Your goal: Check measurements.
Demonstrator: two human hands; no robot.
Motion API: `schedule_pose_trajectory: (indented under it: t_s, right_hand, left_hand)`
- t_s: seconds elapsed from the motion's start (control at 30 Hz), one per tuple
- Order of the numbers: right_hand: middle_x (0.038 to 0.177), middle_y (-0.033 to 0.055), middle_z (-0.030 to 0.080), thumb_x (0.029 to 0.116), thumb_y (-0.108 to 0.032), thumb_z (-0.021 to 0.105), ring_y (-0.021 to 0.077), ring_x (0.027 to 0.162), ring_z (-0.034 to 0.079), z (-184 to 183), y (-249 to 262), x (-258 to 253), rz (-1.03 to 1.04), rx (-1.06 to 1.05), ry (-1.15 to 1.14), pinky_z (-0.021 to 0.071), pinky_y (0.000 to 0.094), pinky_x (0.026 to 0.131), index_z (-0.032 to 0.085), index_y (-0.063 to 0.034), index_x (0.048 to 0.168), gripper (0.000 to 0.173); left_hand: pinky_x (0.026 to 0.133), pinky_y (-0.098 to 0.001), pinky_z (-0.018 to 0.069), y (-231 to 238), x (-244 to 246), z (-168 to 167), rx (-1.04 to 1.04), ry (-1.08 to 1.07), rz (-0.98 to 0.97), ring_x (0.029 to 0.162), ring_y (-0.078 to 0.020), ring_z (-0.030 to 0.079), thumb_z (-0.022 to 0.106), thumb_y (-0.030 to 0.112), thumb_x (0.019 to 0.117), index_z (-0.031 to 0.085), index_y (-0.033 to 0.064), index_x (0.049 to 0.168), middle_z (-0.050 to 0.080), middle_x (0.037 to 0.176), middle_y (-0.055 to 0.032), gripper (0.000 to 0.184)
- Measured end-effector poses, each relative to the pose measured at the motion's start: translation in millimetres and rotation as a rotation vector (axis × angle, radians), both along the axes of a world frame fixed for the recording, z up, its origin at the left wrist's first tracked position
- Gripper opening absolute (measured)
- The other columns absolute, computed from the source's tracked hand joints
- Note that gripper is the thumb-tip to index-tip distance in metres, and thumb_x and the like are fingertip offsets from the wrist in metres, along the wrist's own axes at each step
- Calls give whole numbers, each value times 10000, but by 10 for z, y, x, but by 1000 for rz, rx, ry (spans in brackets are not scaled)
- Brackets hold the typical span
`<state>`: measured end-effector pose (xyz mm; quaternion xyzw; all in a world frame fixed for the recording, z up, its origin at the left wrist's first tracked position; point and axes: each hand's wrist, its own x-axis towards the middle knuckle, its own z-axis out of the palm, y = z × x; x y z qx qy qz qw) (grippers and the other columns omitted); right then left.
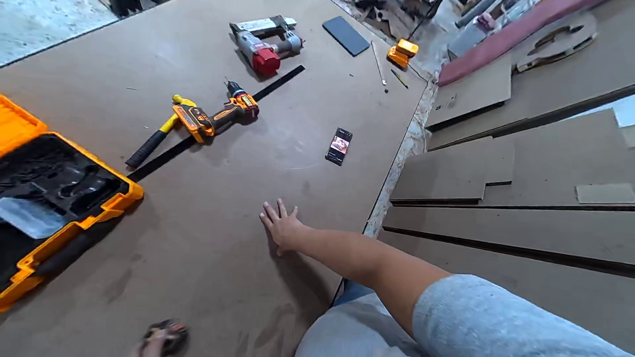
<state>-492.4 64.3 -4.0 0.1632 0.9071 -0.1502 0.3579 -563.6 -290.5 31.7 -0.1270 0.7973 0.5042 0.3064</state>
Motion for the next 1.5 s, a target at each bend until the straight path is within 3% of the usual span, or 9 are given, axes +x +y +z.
schedule_pose_trajectory:
  t_s: [0.1,0.2,0.27,0.57,0.9,1.0,1.13,1.33,1.5]
  right_hand:
    - [1716,219,-10,794,-397,864,584,1516,74,37,82,85,40,-125,70,286,850,1038,226,-82,1638,1104]
    - [1513,171,508,1024,-478,582,376,1381,500,249,280,441,63,-551,199,432,646,1081,489,-96,1509,624]
    - [1415,148,621,1086,-559,339,297,1327,585,424,480,903,-31,-856,220,426,584,1132,507,-130,1519,632]
    - [1337,146,598,904,-445,757,301,1175,621,603,2233,2415,67,-836,206,523,542,981,550,-105,1434,663]
    - [1255,53,611,856,-443,762,180,1048,645,669,3052,2857,-43,-737,329,571,432,880,613,-207,1372,587]
    - [1227,35,624,844,-442,760,158,1033,646,731,3260,2982,-69,-705,352,574,421,869,625,-253,1372,577]
    - [1255,23,616,855,-429,755,152,1059,640,827,3531,3082,-84,-710,281,569,418,894,630,-248,1350,542]
    - [818,-12,652,910,-646,639,152,773,649,859,3997,2894,-224,-597,162,554,445,710,656,-197,1003,459]
    - [820,8,665,934,-285,652,175,758,648,648,4544,2467,-132,-653,207,540,461,679,694,-183,994,126]
  left_hand:
    - [755,-437,621,622,917,29,339,-210,104,898,-231,704,366,287,1052,380,-4,1393,653,1093,-134,449]
    - [780,-496,622,1392,1601,263,448,-296,209,966,-319,708,352,273,1068,389,4,1398,655,1147,-197,427]
    - [798,-548,620,1871,1930,358,479,-266,257,990,-376,709,370,206,1084,436,-31,1395,654,1185,-248,396]
    - [736,-407,635,3882,2909,433,310,-161,149,831,-254,720,547,36,1035,551,-55,1331,700,1044,-202,310]
    - [779,-431,651,4733,2865,554,261,-207,-80,812,-297,735,693,-62,919,594,-87,1048,703,939,-222,165]
    - [814,-441,640,4866,2700,527,313,-306,-373,856,-301,732,749,10,882,587,-44,1060,697,1016,-207,247]
    - [692,-345,581,5044,2476,495,296,-369,-734,686,-171,650,793,143,847,608,45,877,648,770,-62,212]
    - [539,-288,506,5265,2227,541,402,-347,-525,543,-144,571,739,42,849,560,33,824,589,645,-74,181]
    - [637,-343,568,5656,2095,512,341,-263,-337,645,-200,644,732,18,899,607,-1,908,672,766,-135,126]
